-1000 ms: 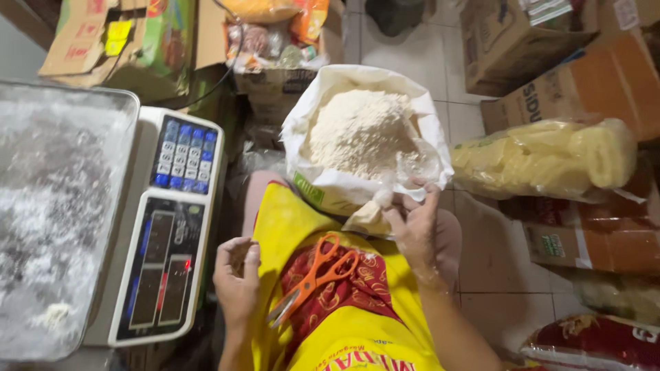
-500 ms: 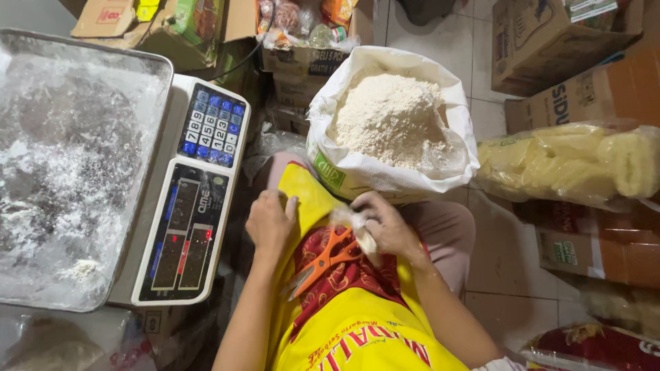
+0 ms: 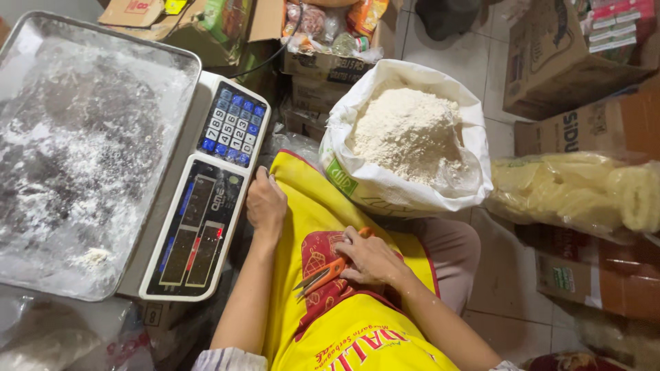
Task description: The person scoops flour from a large sack into small plastic bags, weighs each bag on a digital scale, and sets the filled bags aside. The person repeats this process multiple times.
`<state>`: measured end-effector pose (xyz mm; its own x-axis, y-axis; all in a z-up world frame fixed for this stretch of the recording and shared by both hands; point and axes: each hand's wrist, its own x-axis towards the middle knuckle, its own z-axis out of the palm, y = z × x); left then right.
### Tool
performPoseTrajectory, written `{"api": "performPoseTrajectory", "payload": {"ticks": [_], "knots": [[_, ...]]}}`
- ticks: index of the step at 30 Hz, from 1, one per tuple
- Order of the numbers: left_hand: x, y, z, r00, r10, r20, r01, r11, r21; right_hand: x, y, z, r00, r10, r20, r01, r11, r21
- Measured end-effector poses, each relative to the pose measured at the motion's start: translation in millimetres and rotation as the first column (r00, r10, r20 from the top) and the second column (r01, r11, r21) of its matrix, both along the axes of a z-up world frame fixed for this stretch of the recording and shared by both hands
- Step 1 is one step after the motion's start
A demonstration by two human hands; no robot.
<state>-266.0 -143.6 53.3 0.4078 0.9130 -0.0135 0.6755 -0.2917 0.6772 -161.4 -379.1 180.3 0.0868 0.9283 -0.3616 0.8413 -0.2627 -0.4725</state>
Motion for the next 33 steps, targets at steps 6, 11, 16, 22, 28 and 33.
{"api": "performPoseTrajectory", "payload": {"ticks": [6, 11, 16, 22, 28, 33], "knots": [[-19, -16, -18, 0.999, -0.010, -0.045, 0.002, 0.984, -0.180, 11, 10, 12, 0.933, -0.191, -0.306, 0.167, 0.981, -0.102], [-48, -70, 57, 0.906, -0.118, 0.407, 0.090, 0.992, 0.088, 9, 32, 33, 0.884, -0.248, -0.395, 0.278, 0.960, 0.018], [-119, -117, 135, 0.644, -0.124, 0.755, 0.387, 0.904, -0.181, -30, 60, 65, 0.776, -0.224, -0.589, 0.255, 0.966, -0.032], [-194, -139, 159, 0.608, -0.037, 0.793, 0.098, 0.995, -0.028, -129, 107, 117, 0.708, 0.169, -0.686, -0.017, 0.975, 0.223], [-264, -156, 119, 0.196, 0.604, 0.773, -0.323, 0.784, -0.530, -239, 151, 124, 0.863, 0.400, -0.308, -0.272, 0.882, 0.384], [-333, -148, 95, -0.052, 0.638, 0.769, -0.600, 0.595, -0.534, -297, 167, 110, 0.781, 0.542, -0.311, -0.470, 0.837, 0.280]]}}
